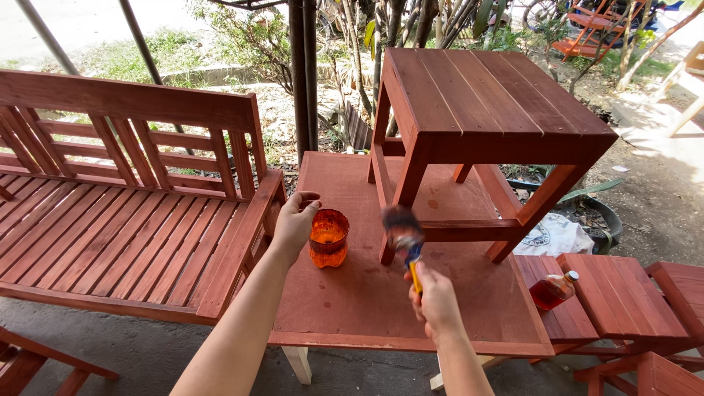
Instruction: The person applies red stain to a small wooden stool with a brush, holding the stool steady with one hand while brushing its legs, frame and underside. They dip the brush into a stain container, pour more stain from a bottle into the container, and continue coating the stool surfaces.
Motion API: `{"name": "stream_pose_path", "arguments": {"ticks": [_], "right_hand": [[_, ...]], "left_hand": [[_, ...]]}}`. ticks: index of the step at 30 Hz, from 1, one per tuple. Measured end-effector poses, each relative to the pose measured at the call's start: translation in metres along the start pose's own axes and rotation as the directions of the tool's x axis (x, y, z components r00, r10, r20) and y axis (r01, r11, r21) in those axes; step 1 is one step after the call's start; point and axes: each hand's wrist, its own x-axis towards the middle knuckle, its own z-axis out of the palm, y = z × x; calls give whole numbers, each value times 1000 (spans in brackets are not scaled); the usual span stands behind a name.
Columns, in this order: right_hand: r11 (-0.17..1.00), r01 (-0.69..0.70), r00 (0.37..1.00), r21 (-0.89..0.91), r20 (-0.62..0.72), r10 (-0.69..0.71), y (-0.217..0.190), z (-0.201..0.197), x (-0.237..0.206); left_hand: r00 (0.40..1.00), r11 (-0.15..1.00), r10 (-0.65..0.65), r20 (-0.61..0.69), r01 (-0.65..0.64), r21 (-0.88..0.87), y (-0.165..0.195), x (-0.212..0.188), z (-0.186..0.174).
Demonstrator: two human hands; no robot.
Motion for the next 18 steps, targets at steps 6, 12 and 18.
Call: {"name": "stream_pose_path", "arguments": {"ticks": [6, 12, 18], "right_hand": [[979, -186, 980, -87, -82, 179, 50, 0, 30], [999, 32, 998, -13, -52, -33, 32, 10, 42], [977, 192, 981, -95, -25, -195, 2, -6, 22]], "left_hand": [[999, 999, -39, 3, 39, 8, 3, -5, 0], [999, 999, -40, -3, 40, 25, -9, -5, -1], [999, 998, -38, -24, 39, 44, -3, -5, 6]]}}
